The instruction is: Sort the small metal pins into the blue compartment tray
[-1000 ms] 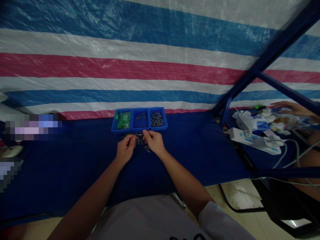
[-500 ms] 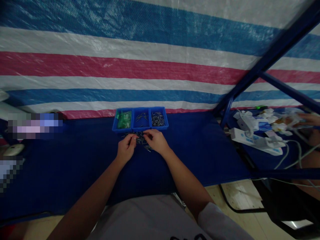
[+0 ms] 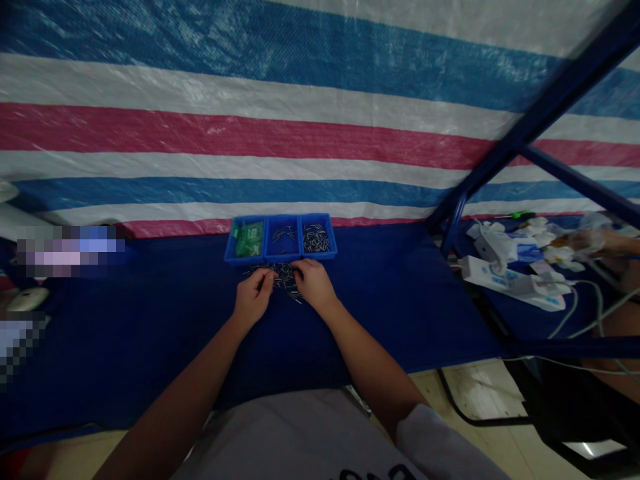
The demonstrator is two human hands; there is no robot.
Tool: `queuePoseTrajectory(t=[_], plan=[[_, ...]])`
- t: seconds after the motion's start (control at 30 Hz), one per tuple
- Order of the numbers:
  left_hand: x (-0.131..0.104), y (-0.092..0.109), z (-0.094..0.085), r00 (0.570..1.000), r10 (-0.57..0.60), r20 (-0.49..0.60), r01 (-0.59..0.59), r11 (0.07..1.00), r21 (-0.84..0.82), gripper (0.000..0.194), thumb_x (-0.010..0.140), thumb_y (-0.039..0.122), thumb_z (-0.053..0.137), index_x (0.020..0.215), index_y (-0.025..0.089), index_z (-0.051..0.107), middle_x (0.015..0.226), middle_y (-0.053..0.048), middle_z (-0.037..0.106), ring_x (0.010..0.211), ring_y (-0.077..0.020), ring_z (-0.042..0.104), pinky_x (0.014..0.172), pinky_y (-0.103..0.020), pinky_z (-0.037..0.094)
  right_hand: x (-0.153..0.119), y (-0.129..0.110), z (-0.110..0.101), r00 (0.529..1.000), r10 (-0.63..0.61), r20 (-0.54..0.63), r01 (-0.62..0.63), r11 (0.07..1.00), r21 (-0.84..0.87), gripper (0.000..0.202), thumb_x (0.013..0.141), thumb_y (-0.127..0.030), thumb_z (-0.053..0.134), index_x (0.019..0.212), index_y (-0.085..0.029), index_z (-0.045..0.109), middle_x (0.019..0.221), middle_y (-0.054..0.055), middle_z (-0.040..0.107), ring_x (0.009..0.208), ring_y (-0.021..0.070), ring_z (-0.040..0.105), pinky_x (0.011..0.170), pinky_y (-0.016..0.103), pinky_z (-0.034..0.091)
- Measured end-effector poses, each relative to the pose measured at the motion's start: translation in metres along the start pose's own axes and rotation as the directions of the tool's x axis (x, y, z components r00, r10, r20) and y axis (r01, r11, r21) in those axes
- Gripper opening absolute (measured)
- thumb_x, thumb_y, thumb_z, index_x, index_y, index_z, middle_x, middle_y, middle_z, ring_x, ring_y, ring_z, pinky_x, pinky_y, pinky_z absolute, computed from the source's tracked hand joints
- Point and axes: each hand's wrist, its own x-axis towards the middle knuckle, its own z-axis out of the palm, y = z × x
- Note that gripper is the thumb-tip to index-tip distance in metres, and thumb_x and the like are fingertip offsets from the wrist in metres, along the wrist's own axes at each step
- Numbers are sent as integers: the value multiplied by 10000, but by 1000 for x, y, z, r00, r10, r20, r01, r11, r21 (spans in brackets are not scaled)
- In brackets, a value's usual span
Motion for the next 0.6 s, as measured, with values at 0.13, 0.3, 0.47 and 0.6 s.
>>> queuePoseTrajectory(t=[0.13, 0.3, 0.47, 0.6], plan=[[0, 0, 0, 1000, -10, 5, 10, 1000, 6, 278, 936, 350, 439, 908, 172, 650, 658, 16, 613, 542, -96, 530, 564, -210, 413, 0, 0, 2, 1000, -6, 8, 6, 999, 34, 275, 807, -23, 549, 1002, -145, 700, 961, 99, 706, 910, 220, 645, 875, 352, 498], [0, -1, 0, 1000, -16, 9, 16, 1000, 4, 270, 934, 345, 448, 911, 172, 653, 668, 13, 620, 551, -96, 536, 571, -209, 413, -1, -1, 2, 1000, -10, -8, 11, 997, 80, 304, 794, -8, 528, 995, -161, 698, 956, 85, 703, 887, 196, 649, 854, 326, 508], [-1, -2, 0, 1000, -12, 7, 12, 1000, 2, 267, 934, 346, 449, 910, 175, 653, 681, 12, 624, 571, -100, 547, 578, -208, 417, -1, -4, 1, 1000, -2, -25, 3, 998, 65, 310, 775, -22, 544, 996, -174, 700, 939, 76, 705, 823, 184, 646, 813, 315, 509], [-1, -2, 0, 1000, -6, 7, 6, 1000, 2, 269, 935, 350, 448, 913, 177, 654, 667, 18, 613, 553, -96, 532, 576, -210, 413, -2, -4, 1, 1000, -2, -7, 2, 1000, 9, 284, 766, -35, 570, 976, -166, 708, 915, 84, 707, 824, 205, 643, 813, 342, 503]])
